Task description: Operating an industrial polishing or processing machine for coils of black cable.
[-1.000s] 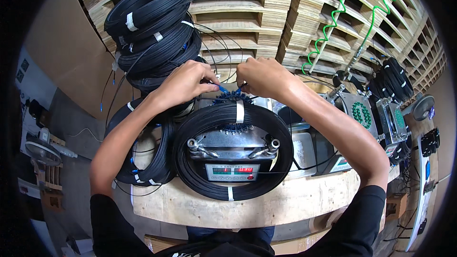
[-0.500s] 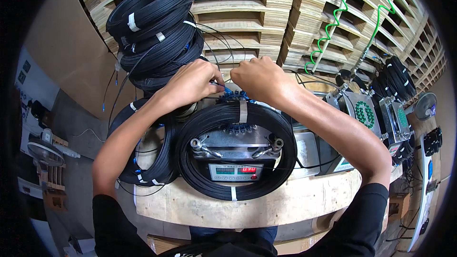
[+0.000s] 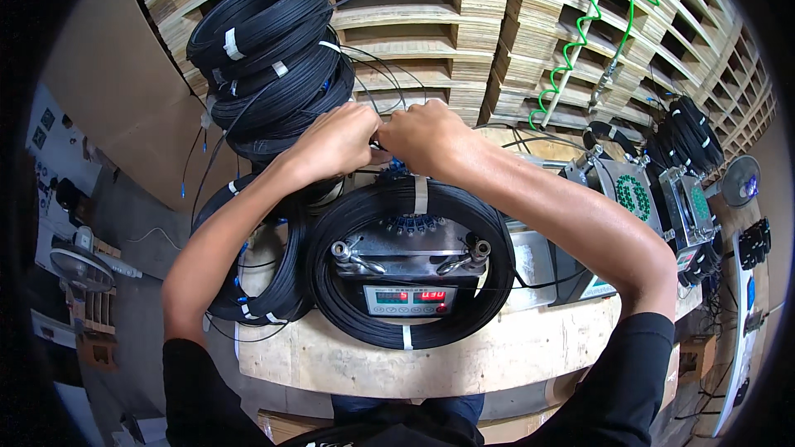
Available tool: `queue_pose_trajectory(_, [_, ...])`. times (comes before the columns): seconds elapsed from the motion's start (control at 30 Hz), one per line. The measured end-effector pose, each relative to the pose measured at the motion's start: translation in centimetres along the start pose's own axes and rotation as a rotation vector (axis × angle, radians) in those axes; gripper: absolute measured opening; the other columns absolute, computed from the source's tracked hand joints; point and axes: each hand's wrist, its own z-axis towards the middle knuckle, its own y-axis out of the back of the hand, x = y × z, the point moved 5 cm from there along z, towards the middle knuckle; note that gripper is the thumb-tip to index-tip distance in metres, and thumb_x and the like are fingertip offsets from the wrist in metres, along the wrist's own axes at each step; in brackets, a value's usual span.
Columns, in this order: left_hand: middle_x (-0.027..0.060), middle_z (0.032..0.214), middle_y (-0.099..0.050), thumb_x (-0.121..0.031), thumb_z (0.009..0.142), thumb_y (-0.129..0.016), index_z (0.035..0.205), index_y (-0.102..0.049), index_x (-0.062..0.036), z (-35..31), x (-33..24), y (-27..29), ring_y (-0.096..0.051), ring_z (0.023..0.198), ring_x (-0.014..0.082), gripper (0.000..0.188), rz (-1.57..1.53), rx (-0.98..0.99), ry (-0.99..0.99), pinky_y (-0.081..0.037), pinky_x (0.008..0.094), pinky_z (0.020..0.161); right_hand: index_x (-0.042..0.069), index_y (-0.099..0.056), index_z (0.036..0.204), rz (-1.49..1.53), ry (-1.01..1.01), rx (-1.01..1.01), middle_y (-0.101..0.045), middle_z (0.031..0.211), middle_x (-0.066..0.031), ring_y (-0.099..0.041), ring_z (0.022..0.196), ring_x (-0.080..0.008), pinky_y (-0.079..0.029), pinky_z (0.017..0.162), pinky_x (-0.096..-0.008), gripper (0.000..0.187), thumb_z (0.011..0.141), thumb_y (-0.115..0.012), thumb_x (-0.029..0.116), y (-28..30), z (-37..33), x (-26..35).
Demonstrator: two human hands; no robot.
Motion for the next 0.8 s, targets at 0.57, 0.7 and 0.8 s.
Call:
queue_pose_trajectory(0.57, [0.0244, 0.085, -0.070, -0.015, 0.072, -0.076, 0.088, -0.077, -0.0028, 1.1, -0.9, 0.1, -0.071, 0.086, 0.0356, 0.020, -0.024, 0.084, 0.004, -0.056, 0.0419, 0.079, -0.001, -0.070, 0.082, 0.205, -0.092, -0.118, -0.071, 0.088, -0.0213, -0.071, 0.086, -0.0372, -0.058, 0.074, -0.0448, 0.008, 0.075, -0.067, 0.002, -0.6, -1.4, -1.5])
queue_pose_trajectory(0.7, [0.0239, 0.085, -0.070, -0.015, 0.071, -0.076, 0.085, -0.077, -0.0029, 2.0, -1.0, 0.0, -0.071, 0.086, 0.0358, 0.019, 0.032, 0.132, 0.015, -0.056, 0.0418, 0.078, 0.000, -0.070, 0.083, 0.167, -0.109, -0.069, -0.071, 0.088, -0.0204, -0.071, 0.087, -0.0369, -0.058, 0.074, -0.0446, 0.009, 0.075, -0.067, 0.003, -0.7, -1.2, -1.3])
queue_pose_trajectory(0.8, [0.0231, 0.085, -0.071, -0.015, 0.071, -0.076, 0.083, -0.077, -0.0033, 2.3, -1.3, 0.3, -0.071, 0.087, 0.0357, 0.017, 0.113, 0.157, 0.027, -0.056, 0.0415, 0.078, 0.000, -0.071, 0.083, 0.171, -0.081, -0.087, -0.071, 0.087, -0.0190, -0.071, 0.087, -0.0355, -0.058, 0.075, -0.0443, 0.009, 0.075, -0.066, 0.002, -1.0, -0.9, -1.4])
